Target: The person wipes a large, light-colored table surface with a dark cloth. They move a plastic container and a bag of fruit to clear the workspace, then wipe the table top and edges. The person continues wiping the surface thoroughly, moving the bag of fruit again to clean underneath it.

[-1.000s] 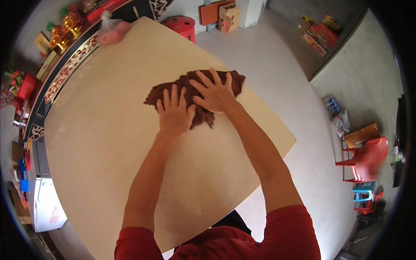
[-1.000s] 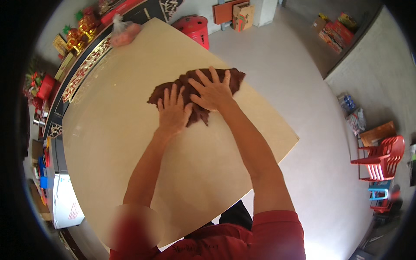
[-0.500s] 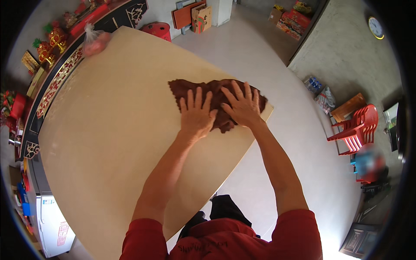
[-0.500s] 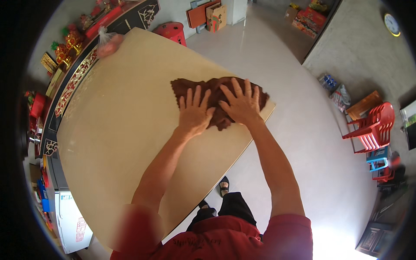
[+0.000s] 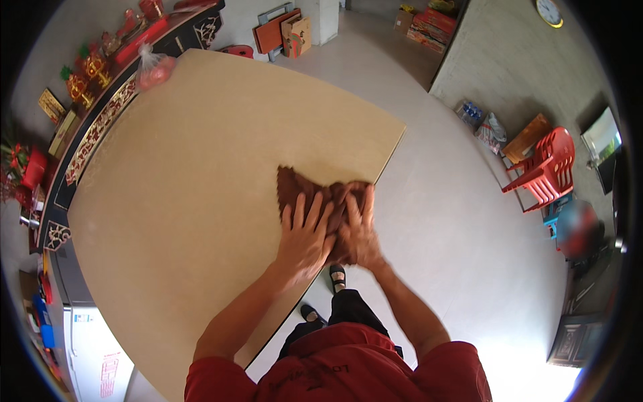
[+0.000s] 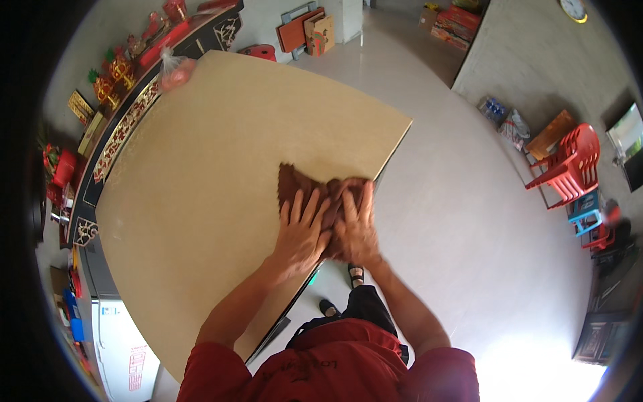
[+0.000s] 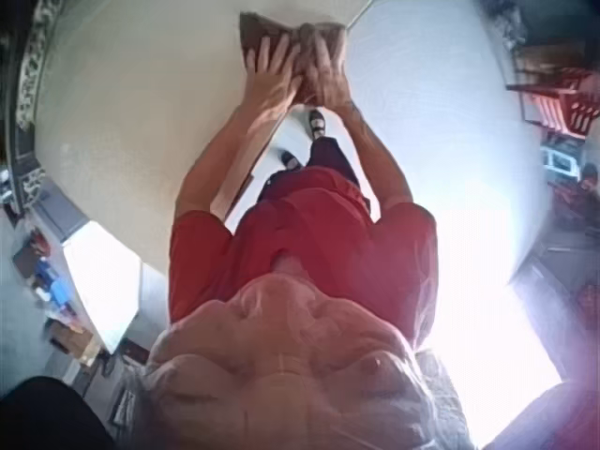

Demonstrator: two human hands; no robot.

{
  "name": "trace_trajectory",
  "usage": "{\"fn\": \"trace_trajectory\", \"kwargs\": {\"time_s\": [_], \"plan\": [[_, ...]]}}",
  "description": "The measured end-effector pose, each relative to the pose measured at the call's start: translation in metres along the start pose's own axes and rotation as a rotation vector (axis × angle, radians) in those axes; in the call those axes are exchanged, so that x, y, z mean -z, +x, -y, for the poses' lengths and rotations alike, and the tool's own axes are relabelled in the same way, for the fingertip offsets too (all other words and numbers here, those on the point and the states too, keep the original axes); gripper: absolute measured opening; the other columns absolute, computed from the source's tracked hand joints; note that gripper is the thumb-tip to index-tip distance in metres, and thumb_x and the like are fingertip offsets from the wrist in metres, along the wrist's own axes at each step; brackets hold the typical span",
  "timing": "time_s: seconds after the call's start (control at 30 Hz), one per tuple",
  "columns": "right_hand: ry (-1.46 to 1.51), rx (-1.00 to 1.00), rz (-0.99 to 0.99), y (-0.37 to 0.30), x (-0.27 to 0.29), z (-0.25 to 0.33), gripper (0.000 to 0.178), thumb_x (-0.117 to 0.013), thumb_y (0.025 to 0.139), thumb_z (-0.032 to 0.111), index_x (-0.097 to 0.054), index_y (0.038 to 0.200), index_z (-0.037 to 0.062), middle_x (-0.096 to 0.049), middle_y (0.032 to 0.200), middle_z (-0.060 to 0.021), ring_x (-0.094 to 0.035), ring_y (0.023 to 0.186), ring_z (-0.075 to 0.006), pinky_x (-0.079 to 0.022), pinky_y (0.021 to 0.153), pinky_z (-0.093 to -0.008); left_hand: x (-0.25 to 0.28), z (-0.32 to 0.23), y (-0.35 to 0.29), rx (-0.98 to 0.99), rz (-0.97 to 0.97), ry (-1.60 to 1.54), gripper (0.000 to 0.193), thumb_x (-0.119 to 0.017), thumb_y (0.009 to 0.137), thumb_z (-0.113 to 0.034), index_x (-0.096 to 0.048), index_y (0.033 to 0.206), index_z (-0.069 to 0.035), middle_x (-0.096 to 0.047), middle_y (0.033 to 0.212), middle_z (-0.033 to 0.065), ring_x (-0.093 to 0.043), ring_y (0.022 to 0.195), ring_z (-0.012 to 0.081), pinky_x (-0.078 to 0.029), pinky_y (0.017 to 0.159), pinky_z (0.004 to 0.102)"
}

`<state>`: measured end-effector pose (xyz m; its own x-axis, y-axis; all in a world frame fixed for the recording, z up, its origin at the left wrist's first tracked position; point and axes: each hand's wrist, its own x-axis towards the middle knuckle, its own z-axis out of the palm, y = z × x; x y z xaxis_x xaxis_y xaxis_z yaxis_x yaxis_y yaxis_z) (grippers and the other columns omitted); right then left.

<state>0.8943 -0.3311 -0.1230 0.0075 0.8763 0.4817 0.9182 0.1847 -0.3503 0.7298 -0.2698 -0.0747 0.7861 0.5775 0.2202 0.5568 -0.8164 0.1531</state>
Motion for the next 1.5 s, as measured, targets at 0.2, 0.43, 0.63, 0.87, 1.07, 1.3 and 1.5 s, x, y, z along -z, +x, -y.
{"fn": "trace_trajectory", "kwargs": {"time_s": [0.2,0.43,0.63,0.87,1.07,1.3,1.5], "plan": [[0.74,-0.418,-0.085,-0.055,-0.023,0.082,0.073,-0.046,0.093,0.012,-0.008,0.155,0.0077,0.013,0.157,-0.0281,-0.003,0.145,-0.0487,-0.024,0.115,-0.0489,0.029,-0.009,-0.07,-0.011,0.157,-0.05,0.066,-0.057,0.089,-0.03,-0.036,0.146,-0.002,-0.027,0.154,0.0223,-0.023,0.141,0.044,-0.02,0.11,0.0608],[0.678,-0.413,-0.436,0.001,-0.036,0.027,0.072,-0.042,0.085,0.013,-0.016,0.151,0.0009,0.003,0.157,-0.0285,-0.002,0.144,-0.0491,-0.014,0.117,-0.0502,0.0,-0.002,0.001,-0.051,0.088,-0.043,0.07,-0.054,0.088,-0.026,-0.029,0.148,-0.002,-0.023,0.155,0.0238,-0.022,0.142,0.0434,-0.019,0.111,0.0594],[0.486,-0.298,-0.582,0.049,-0.031,-0.056,0.023,-0.048,0.081,0.012,-0.049,0.089,-0.0096,-0.008,0.152,-0.0373,-0.006,0.139,-0.0604,-0.015,0.113,-0.0612,-0.027,0.0,0.101,-0.072,0.165,0.032,0.073,-0.052,0.092,-0.03,-0.02,0.152,-0.005,-0.018,0.157,0.0217,-0.02,0.143,0.0444,-0.02,0.112,0.0596],[0.451,-0.311,-0.646,0.081,-0.063,-0.171,0.049,-0.058,0.076,0.013,-0.034,0.116,-0.0018,-0.022,0.148,-0.0312,-0.041,0.127,-0.0447,-0.033,0.11,-0.0436,-0.047,-0.004,0.188,-0.027,0.207,-0.003,0.073,-0.048,0.094,-0.045,-0.023,0.152,-0.011,-0.015,0.159,0.0182,-0.014,0.144,0.0428,-0.015,0.112,0.0616],[0.274,-0.3,-0.51,0.088,-0.047,-0.172,0.029,-0.068,0.071,0.015,-0.059,0.094,0.0002,-0.005,0.153,-0.0356,-0.032,0.134,-0.0495,-0.026,0.114,-0.0493,-0.05,-0.007,0.2,0.033,0.199,0.029,0.07,-0.045,0.095,-0.045,-0.023,0.153,-0.014,-0.013,0.16,0.0155,-0.012,0.145,0.0436,-0.012,0.113,0.0628],[0.455,-0.673,-0.411,0.083,-0.02,-0.098,0.07,-0.049,0.084,0.016,-0.028,0.151,0.0091,-0.006,0.158,-0.0253,-0.009,0.145,-0.0459,-0.017,0.117,-0.0497,-0.05,0.006,0.144,-0.025,0.071,0.07,0.065,-0.05,0.094,-0.035,-0.03,0.149,-0.008,-0.021,0.158,0.0151,-0.02,0.144,0.0406,-0.019,0.112,0.0592],[-0.177,-0.287,-0.073,0.06,-0.01,-0.042,0.07,-0.054,0.081,0.018,-0.035,0.147,0.0057,-0.028,0.153,-0.0228,-0.02,0.143,-0.0442,-0.015,0.118,-0.0518,-0.024,0.017,0.063,-0.028,-0.007,0.074,0.067,-0.057,0.09,-0.037,-0.037,0.145,-0.003,-0.029,0.154,0.0171,-0.027,0.142,0.0368,-0.024,0.112,0.0552]]}}
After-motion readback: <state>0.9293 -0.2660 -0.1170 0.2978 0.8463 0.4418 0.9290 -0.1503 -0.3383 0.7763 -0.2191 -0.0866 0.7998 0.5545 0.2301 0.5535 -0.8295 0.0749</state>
